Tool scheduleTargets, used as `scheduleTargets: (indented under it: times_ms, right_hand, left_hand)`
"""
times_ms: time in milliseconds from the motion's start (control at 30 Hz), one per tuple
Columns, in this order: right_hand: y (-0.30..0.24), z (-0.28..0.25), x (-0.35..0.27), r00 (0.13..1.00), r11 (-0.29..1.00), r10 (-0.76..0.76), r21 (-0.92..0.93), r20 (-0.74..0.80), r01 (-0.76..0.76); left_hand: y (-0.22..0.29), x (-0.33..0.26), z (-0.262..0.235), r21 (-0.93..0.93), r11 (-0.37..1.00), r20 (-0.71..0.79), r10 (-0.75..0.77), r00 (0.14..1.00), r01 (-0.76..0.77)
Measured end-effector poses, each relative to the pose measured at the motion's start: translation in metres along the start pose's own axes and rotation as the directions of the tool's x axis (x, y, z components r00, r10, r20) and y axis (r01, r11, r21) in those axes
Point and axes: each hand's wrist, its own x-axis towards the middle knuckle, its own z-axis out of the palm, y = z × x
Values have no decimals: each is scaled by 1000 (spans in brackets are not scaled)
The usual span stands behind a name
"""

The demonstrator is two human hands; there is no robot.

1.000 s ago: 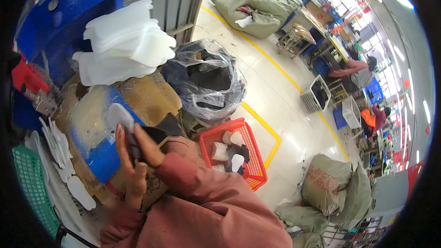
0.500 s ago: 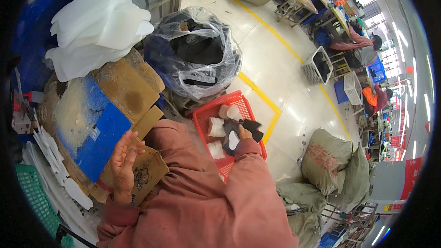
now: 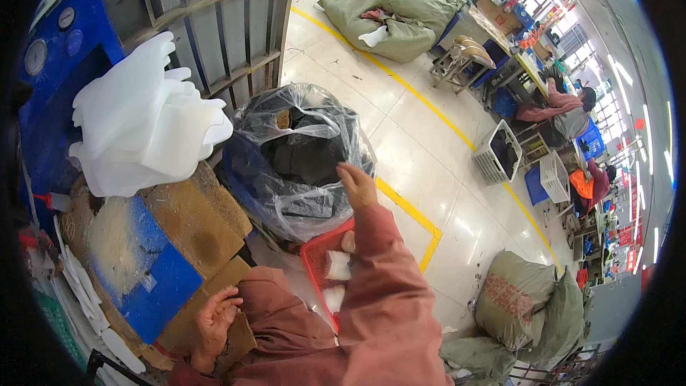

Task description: The person repeatedly picks a black glove-like upper and a white insole, aligns them, and presses them together under a pneumatic press. They then place the assembled pair into a red basket. The cycle repeats with new parts from nearby piles.

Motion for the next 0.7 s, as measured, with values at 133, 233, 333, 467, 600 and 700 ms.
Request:
scheduleTargets:
  times_ms: [133,233,333,467,600,700]
  right_hand:
    - [18,61,79,987,803,56,-595,152,46]
    - [39,83,98,989,578,142,-815,40,-50]
    - [54,86,99,954,463,249,-845,-165,-267]
    - [72,81,90,949,559,212,-768,-234,-314]
    - [88,80,87,964,659,191,-704,-185,-266]
    - [86,78,84,992,719,98,-683,-84,-129]
  left_hand:
    - [2,9,-1,58,998,16,-1,1000,0]
    - [4,14,-7,22,998,13,-51,999,51]
    - [0,17,-18,153,966,-3,-211,978,209]
    - [-28,34,-16,139,990,13,-36,999,34]
    - [-43,35,-11,184,983,11,13,1000,-15]
    - [-37,27,-10,233,972,7,9,1000,-10]
